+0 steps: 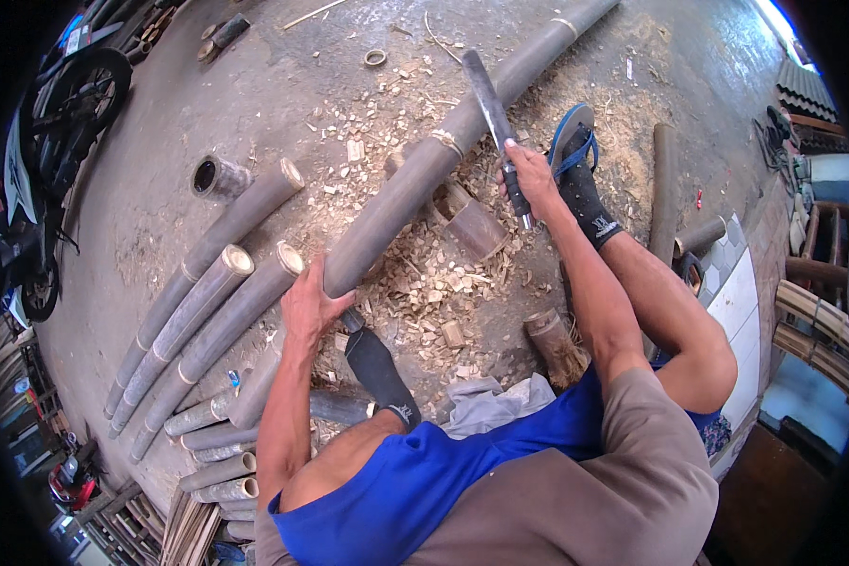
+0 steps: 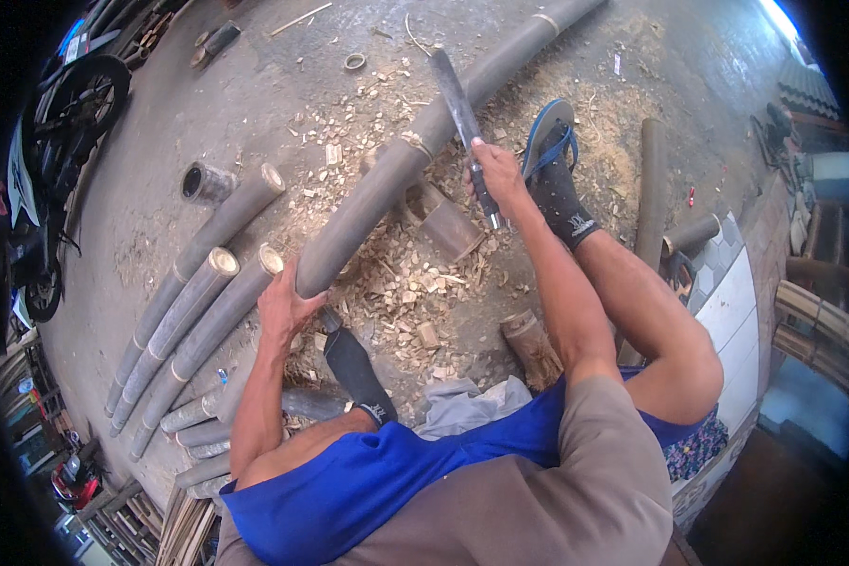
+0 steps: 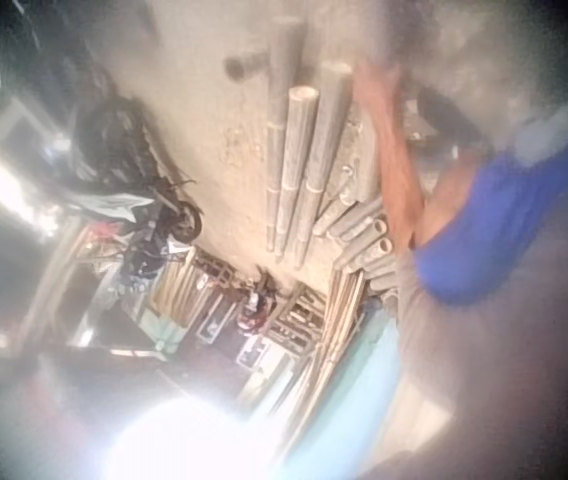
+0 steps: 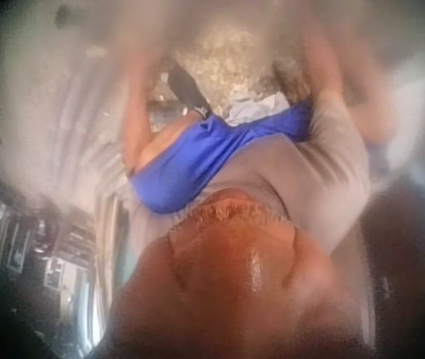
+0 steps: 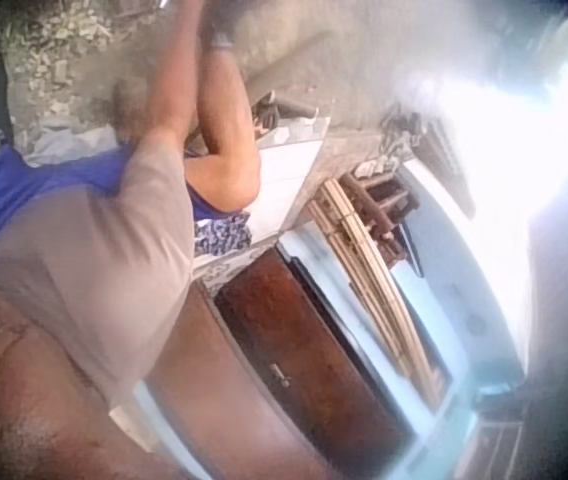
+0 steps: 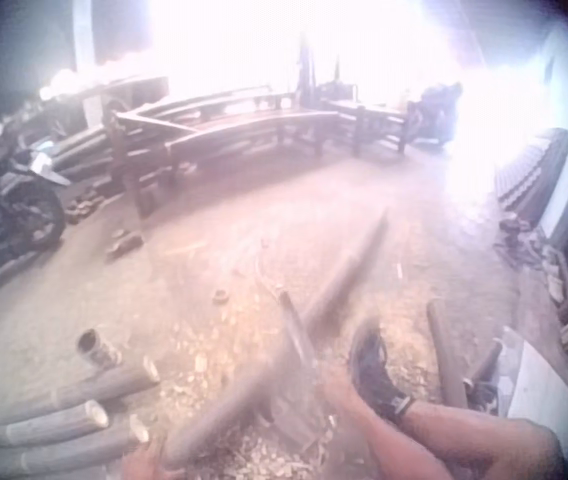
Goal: The person uses a knife to shave the outer layer off bamboo poles. They hold each pole with one hand and scrape along its length with the other, rotating the pole as needed. Finished poles are placed in a nearby pile.
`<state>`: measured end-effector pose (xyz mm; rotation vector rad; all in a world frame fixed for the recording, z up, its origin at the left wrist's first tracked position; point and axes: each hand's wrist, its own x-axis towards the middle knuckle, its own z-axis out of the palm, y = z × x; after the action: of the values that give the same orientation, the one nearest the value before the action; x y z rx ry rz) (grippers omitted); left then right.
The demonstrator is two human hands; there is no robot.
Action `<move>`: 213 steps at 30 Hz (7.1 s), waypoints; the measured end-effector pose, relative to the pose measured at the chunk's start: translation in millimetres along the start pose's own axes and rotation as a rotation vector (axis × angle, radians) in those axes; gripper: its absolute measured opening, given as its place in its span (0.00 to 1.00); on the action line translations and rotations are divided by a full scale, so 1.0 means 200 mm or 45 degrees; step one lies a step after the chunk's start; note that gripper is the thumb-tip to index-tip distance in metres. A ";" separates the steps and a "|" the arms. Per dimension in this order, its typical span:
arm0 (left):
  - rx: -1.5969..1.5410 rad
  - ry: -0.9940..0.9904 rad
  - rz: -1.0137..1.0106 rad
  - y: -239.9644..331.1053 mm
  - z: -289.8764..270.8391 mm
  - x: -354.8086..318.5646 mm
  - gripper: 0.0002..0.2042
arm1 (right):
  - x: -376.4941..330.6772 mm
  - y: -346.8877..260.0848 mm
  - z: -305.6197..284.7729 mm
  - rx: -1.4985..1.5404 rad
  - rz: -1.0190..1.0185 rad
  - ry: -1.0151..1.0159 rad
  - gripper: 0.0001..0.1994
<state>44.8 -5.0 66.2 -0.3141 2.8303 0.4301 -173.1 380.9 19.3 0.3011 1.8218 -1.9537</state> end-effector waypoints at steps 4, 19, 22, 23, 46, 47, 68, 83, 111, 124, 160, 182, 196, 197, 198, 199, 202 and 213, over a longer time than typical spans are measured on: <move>0.010 0.059 0.043 -0.04 0.06 0.02 0.48 | 0.10 -0.05 0.02 0.187 -0.056 0.057 0.24; -0.018 -0.027 -0.099 0.00 0.02 0.00 0.49 | 0.09 -0.04 0.17 -0.499 -0.054 -0.232 0.27; 0.000 0.006 -0.074 0.00 0.03 -0.01 0.48 | 0.09 -0.07 0.16 -0.323 -0.143 -0.101 0.27; -0.005 0.008 -0.070 0.01 0.03 -0.01 0.48 | 0.11 -0.14 0.14 -0.172 -0.118 0.100 0.26; 0.003 0.068 -0.060 0.00 0.06 -0.05 0.46 | 0.04 0.07 0.17 -0.321 0.080 -0.212 0.26; -0.001 0.035 -0.098 0.01 0.05 -0.05 0.47 | 0.04 0.01 0.17 -0.310 0.068 -0.174 0.26; 0.057 -0.007 -0.142 0.03 0.04 -0.05 0.49 | 0.08 -0.05 0.11 -0.130 -0.070 0.041 0.26; 0.030 0.085 -0.072 0.02 0.07 -0.09 0.47 | 0.03 0.07 0.13 -0.408 0.024 -0.215 0.22; -0.067 -0.018 -0.065 0.11 0.10 -0.17 0.45 | -0.31 0.00 0.12 -1.967 -0.472 -0.178 0.32; -0.210 -0.189 -0.102 0.12 0.03 -0.10 0.48 | -0.10 0.08 -0.04 -1.503 -0.360 0.157 0.38; -0.052 -0.064 -0.125 0.02 0.01 -0.02 0.46 | -0.13 0.13 0.13 -1.530 -0.426 0.027 0.37; -0.054 -0.072 -0.077 0.03 0.02 -0.02 0.48 | -0.01 0.13 0.02 -1.300 -0.305 0.333 0.35; 0.017 0.171 -0.022 -0.03 0.08 -0.05 0.47 | -0.08 0.12 0.17 -1.516 -0.364 0.018 0.38; 0.033 0.170 -0.007 0.00 0.09 -0.05 0.47 | 0.00 0.14 0.06 -1.398 -0.223 0.180 0.38; 0.016 0.141 -0.015 0.01 0.09 -0.06 0.47 | 0.02 0.16 0.01 -1.459 -0.331 0.171 0.38; 0.002 0.116 -0.017 0.02 0.08 -0.05 0.47 | 0.04 0.17 -0.03 -1.522 -0.443 0.162 0.39; -0.066 0.037 -0.094 -0.03 0.03 -0.05 0.48 | -0.11 0.12 0.22 -1.750 -0.505 -0.262 0.38; -0.143 -0.133 -0.191 -0.02 0.00 -0.01 0.51 | -0.06 0.06 0.16 -1.579 -0.440 0.068 0.37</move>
<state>48.2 -9.5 66.4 -0.5077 2.6636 0.5569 -152.1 350.8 17.6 -0.3851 2.8194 -0.6396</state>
